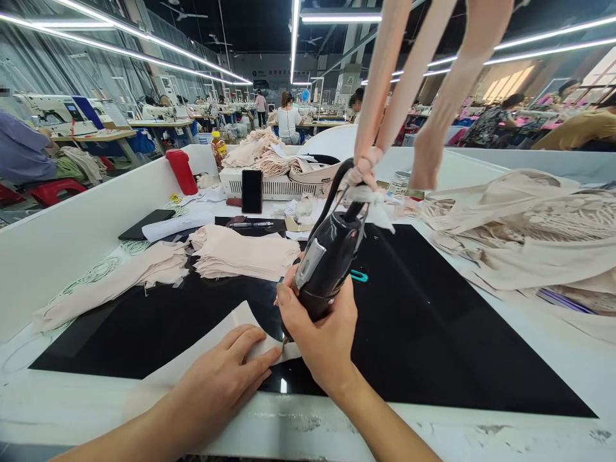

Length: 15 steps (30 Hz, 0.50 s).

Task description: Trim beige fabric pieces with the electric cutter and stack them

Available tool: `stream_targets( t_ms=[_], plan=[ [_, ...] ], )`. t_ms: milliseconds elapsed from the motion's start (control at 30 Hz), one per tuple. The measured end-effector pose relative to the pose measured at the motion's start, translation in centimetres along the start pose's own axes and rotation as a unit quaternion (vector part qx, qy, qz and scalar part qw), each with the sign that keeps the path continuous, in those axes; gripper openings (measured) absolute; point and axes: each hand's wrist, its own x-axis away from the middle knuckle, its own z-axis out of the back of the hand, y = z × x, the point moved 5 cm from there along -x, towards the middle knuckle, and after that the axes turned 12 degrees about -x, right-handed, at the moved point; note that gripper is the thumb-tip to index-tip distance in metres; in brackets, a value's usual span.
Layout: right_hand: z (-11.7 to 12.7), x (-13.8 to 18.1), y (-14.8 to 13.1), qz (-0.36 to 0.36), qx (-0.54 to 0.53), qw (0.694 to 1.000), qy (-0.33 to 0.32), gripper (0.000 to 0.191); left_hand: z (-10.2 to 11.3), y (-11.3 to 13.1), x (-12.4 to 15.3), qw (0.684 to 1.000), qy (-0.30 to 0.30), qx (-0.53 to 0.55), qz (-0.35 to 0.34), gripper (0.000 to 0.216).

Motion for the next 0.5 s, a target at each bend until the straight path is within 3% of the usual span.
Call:
stream_targets(
  t_ms=[233, 500],
  plan=[
    [-0.73, -0.13, 0.26, 0.000, -0.033, 0.999, -0.006, 0.037, 0.17, -0.25, -0.15, 0.999, -0.034, 0.020, 0.020, 0.020],
    [-0.95, -0.30, 0.57, -0.005, -0.023, 1.000, -0.009, 0.033, 0.35, -0.18, -0.24, 0.999, -0.028, 0.033, 0.032, 0.021]
  ],
)
